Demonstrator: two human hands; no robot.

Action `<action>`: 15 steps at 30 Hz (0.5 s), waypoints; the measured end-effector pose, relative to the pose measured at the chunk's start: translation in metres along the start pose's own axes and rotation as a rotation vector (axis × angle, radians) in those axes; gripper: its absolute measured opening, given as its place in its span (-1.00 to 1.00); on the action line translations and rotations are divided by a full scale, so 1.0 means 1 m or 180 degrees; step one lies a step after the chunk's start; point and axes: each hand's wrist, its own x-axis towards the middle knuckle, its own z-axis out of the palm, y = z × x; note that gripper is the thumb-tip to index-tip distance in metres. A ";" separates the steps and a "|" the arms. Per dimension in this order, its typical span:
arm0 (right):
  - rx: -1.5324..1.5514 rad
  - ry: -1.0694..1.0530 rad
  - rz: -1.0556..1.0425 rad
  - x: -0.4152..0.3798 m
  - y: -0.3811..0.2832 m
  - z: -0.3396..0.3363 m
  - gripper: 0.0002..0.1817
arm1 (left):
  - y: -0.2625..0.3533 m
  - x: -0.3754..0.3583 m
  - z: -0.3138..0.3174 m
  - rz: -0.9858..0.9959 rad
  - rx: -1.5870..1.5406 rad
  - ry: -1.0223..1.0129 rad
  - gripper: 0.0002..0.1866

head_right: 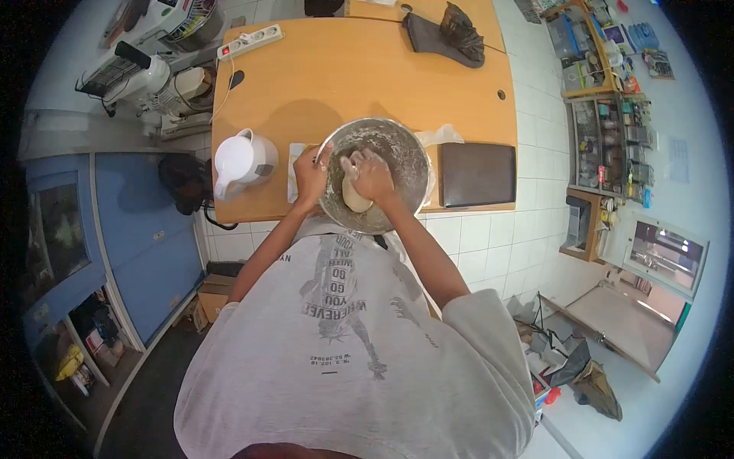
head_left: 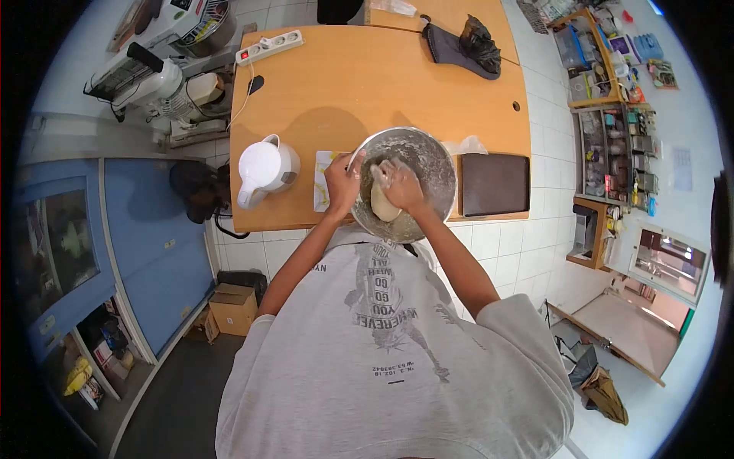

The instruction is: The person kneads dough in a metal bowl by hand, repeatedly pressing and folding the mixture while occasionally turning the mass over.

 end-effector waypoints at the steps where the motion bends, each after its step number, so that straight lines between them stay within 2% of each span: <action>1: -0.0137 -0.0197 0.0024 -0.014 -0.017 -0.010 -0.41 | -0.003 0.001 0.001 0.0039 -0.0044 0.0012 -0.67; 2: -0.0275 -0.0393 0.0059 -0.022 -0.026 -0.015 -0.41 | -0.004 0.001 0.002 0.0077 -0.0090 0.0011 -0.67; 3: -0.0592 -0.0131 -0.0374 -0.026 -0.017 0.004 -0.43 | -0.002 0.000 0.002 0.0012 -0.0183 0.0019 -0.67; 7: -0.0904 0.0004 -0.0472 -0.034 -0.017 0.020 -0.47 | -0.011 -0.001 0.008 0.0055 -0.0247 0.0123 -0.68; 9: -0.0822 -0.0175 0.0173 -0.019 -0.049 -0.007 -0.51 | -0.010 -0.001 0.006 0.0247 -0.0270 0.0153 -0.69; 13: -0.0518 0.0064 0.0173 0.008 -0.031 0.009 -0.53 | -0.010 -0.001 0.007 0.0254 -0.0313 0.0164 -0.70; 15: -0.0557 -0.0341 0.0630 0.019 -0.027 0.006 -0.52 | -0.009 -0.001 0.006 0.0165 -0.0155 0.0141 -0.69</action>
